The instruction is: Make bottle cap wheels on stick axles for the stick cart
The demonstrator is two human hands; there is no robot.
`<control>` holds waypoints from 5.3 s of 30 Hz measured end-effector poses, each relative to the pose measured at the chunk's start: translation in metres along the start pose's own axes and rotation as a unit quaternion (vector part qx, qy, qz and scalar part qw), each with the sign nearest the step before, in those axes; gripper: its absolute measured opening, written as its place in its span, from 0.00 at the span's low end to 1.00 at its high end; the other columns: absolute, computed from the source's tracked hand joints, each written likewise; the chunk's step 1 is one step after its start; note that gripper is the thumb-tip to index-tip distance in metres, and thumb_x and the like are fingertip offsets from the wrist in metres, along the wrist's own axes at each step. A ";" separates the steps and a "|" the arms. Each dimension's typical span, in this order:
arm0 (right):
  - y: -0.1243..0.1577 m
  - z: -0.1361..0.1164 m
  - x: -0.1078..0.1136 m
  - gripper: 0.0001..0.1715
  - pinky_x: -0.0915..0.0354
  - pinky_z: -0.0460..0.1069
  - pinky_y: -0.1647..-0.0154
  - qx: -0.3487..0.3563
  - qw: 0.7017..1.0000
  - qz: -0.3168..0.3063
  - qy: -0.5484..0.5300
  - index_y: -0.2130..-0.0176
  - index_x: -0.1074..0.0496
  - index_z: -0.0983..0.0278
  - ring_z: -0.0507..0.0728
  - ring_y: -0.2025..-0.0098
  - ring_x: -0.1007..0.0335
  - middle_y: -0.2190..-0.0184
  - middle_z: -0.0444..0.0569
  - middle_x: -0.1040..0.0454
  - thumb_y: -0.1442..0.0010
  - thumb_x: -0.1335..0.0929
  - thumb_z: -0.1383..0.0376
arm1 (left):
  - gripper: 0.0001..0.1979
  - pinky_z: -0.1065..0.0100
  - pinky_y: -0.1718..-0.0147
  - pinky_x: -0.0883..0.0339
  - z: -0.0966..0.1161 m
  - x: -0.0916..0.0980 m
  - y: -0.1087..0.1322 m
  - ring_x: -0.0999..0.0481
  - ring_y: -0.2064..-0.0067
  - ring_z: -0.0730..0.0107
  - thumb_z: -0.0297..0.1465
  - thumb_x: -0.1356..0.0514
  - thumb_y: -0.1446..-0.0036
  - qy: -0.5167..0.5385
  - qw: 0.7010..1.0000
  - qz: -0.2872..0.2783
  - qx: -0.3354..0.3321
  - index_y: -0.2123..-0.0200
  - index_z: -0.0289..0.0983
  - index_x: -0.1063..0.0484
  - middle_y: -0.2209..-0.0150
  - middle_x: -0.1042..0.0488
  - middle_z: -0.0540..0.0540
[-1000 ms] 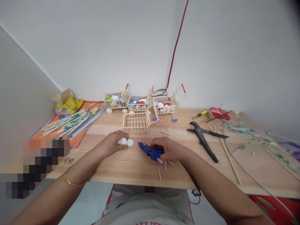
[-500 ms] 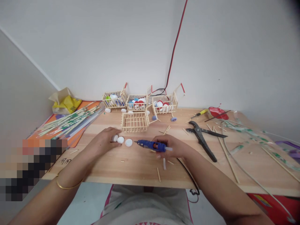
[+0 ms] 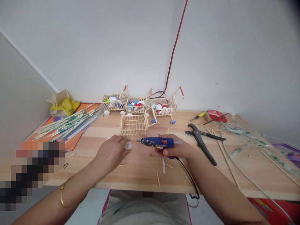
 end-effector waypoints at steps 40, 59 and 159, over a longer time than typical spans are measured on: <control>0.017 -0.021 0.011 0.19 0.37 0.47 0.73 0.082 0.980 0.119 0.140 0.67 0.28 0.66 0.54 0.72 0.31 0.72 0.50 0.27 0.50 0.27 0.53 | 0.13 0.63 0.56 0.32 0.031 -0.036 -0.033 0.27 0.57 0.65 0.28 0.38 0.50 0.563 0.823 0.077 0.002 0.59 0.37 0.31 0.59 0.27 0.44; 0.017 -0.034 0.000 0.21 0.44 0.44 0.76 0.008 0.957 0.070 0.281 0.72 0.31 0.66 0.50 0.76 0.39 0.77 0.43 0.32 0.51 0.28 0.50 | 0.11 0.68 0.66 0.35 0.024 -0.014 -0.030 0.32 0.64 0.70 0.31 0.35 0.49 0.418 0.879 0.228 -0.016 0.63 0.38 0.32 0.65 0.32 0.48; 0.011 -0.026 -0.012 0.20 0.49 0.44 0.76 0.037 0.919 0.104 0.379 0.71 0.35 0.64 0.48 0.77 0.43 0.78 0.39 0.37 0.49 0.28 0.53 | 0.14 0.70 0.67 0.29 0.021 -0.008 -0.028 0.26 0.63 0.70 0.28 0.36 0.48 0.212 0.917 0.323 -0.096 0.56 0.36 0.30 0.62 0.26 0.44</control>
Point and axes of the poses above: each hand's wrist, its own y-axis away from the middle knuckle, its own x-axis out of the back of the hand, z = x × y, the point moved 3 cm from there along -y, towards the middle knuckle
